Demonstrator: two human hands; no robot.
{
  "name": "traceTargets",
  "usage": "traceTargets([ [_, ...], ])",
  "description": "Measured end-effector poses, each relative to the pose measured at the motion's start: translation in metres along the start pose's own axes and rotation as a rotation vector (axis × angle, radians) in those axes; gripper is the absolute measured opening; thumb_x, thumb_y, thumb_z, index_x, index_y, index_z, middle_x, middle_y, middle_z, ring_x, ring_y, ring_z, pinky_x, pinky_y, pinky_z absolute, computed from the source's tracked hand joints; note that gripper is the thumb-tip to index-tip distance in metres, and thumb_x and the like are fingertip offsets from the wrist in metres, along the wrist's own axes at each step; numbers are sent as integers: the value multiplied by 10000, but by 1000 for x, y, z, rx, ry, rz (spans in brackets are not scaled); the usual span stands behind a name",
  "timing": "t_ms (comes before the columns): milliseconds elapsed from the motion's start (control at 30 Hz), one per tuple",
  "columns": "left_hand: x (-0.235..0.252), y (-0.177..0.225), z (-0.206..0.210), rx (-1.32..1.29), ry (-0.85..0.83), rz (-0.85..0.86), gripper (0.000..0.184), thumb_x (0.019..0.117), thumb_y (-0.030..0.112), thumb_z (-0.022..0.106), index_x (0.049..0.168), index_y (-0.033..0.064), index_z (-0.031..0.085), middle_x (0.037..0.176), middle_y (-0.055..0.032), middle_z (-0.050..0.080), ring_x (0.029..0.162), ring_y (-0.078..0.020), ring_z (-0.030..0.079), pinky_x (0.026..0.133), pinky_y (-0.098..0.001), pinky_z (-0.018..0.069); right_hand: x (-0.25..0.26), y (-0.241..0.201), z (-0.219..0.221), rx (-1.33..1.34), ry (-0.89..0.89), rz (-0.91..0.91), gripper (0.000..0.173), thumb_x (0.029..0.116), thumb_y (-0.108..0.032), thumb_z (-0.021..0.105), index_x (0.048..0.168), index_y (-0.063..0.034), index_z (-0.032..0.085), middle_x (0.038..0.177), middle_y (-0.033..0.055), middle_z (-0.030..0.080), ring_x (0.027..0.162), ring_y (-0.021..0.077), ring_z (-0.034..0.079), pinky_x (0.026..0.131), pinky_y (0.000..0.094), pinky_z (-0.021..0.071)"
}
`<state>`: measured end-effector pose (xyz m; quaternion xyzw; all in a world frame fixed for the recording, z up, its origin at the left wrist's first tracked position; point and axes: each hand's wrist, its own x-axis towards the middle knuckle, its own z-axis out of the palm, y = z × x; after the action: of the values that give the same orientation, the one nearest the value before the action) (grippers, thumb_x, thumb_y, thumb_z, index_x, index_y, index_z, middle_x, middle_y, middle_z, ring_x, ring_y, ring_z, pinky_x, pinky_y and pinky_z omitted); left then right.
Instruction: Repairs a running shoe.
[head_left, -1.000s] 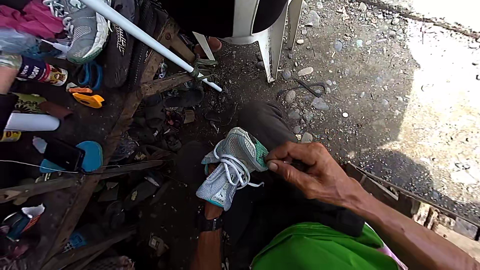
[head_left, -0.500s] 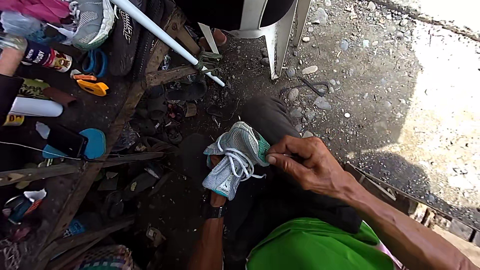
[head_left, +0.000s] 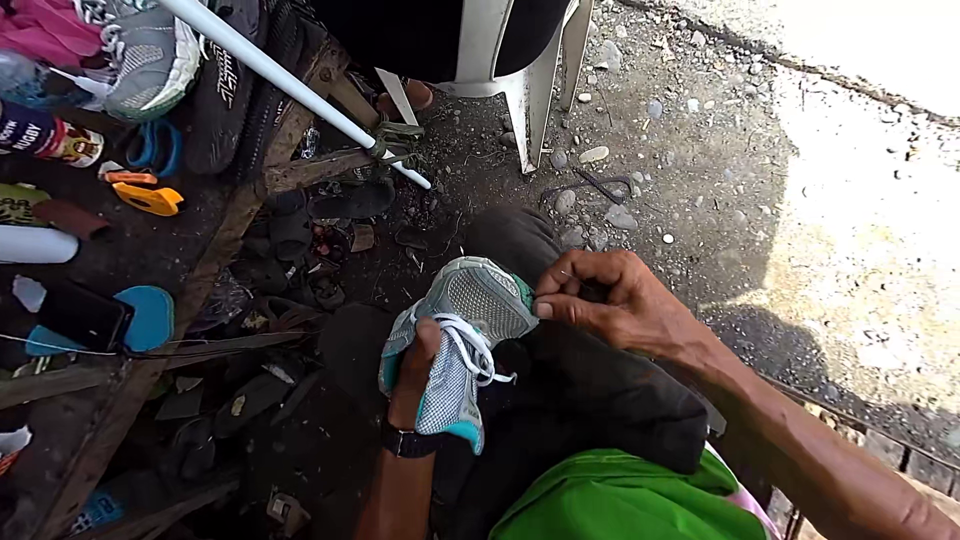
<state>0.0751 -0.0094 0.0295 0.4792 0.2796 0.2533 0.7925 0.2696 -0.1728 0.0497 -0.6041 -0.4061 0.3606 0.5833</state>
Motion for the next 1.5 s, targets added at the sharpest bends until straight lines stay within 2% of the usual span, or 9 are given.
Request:
traceTargets([
  [100, 0, 14, 26, -99, -19, -199, 191, 795, 238, 849, 947, 145, 782, 895, 10, 772, 823, -43, 727, 779, -223, 607, 8, 3, 3, -99, -28, 26, 206, 991, -285, 683, 996, -81, 712, 716, -85, 601, 594, -51, 487, 542, 133, 404],
  [200, 12, 3, 23, -127, -24, -272, 278, 757, 88, 854, 1010, 55, 744, 948, -81, 767, 875, -129, 740, 836, -307, 613, 14, 7, -4, -279, -69, 66, 268, 998, -397, 655, 1033, -134, 690, 744, -69, 611, 620, 9, 535, 573, 216, 463],
  [300, 13, 5, 23, -124, -32, -282, 266, 766, 72, 842, 1011, 52, 742, 944, -84, 766, 876, -132, 740, 836, -307, 613, 10, -7, -32, -430, -62, 77, 253, 992, -309, 616, 1186, -148, 642, 943, -43, 639, 725, 24, 597, 629, 223, 531],
  [367, 14, 6, 22, -136, -52, -285, 247, 780, 78, 835, 1010, 58, 746, 944, -78, 768, 871, -125, 740, 832, -303, 613, 5, -15, -50, -459, -75, 24, 379, 1011, -252, 579, 1366, -124, 619, 1071, -36, 684, 826, 2, 639, 718, 186, 561],
  [433, 13, 6, 22, -140, -57, -287, 231, 791, 81, 829, 1007, 55, 751, 942, -80, 770, 863, -123, 743, 828, -297, 615, -1, -15, -52, -371, -133, -13, 415, 1028, -307, 610, 1403, -130, 612, 1013, -67, 709, 748, -31, 606, 655, 140, 524],
  [533, 12, 7, 23, -127, -68, -294, 222, 799, 99, 829, 1005, 61, 755, 941, -77, 771, 856, -118, 745, 816, -288, 620, -5, -8, -37, -228, -247, -59, 381, 1041, -298, 605, 1365, -104, 654, 926, -40, 681, 680, -32, 523, 606, 133, 451],
  [667, 13, 5, 22, -135, -97, -276, 226, 816, 100, 817, 1026, 54, 751, 959, -84, 770, 884, -126, 744, 844, -297, 612, -2, -2, -23, -310, -212, -81, 336, 1090, -324, 493, 1266, -160, 727, 1069, -31, 737, 907, 0, 652, 806, 219, 537],
  [1233, 11, 2, 24, -140, -74, -274, 246, 791, 94, 832, 1017, 48, 745, 953, -88, 767, 888, -134, 742, 850, -309, 610, 7, -24, -27, -481, -250, -10, 297, 1056, -310, 507, 1180, -212, 759, 945, -85, 728, 753, -11, 621, 657, 234, 515],
  [1500, 13, -2, 25, -143, -64, -276, 287, 779, 98, 844, 1032, 32, 726, 965, -106, 758, 911, -155, 736, 867, -337, 605, 17, -53, -22, -866, -311, -37, 277, 1011, -290, 503, 1082, -238, 766, 834, -56, 708, 706, 109, 653, 578, 358, 497],
])
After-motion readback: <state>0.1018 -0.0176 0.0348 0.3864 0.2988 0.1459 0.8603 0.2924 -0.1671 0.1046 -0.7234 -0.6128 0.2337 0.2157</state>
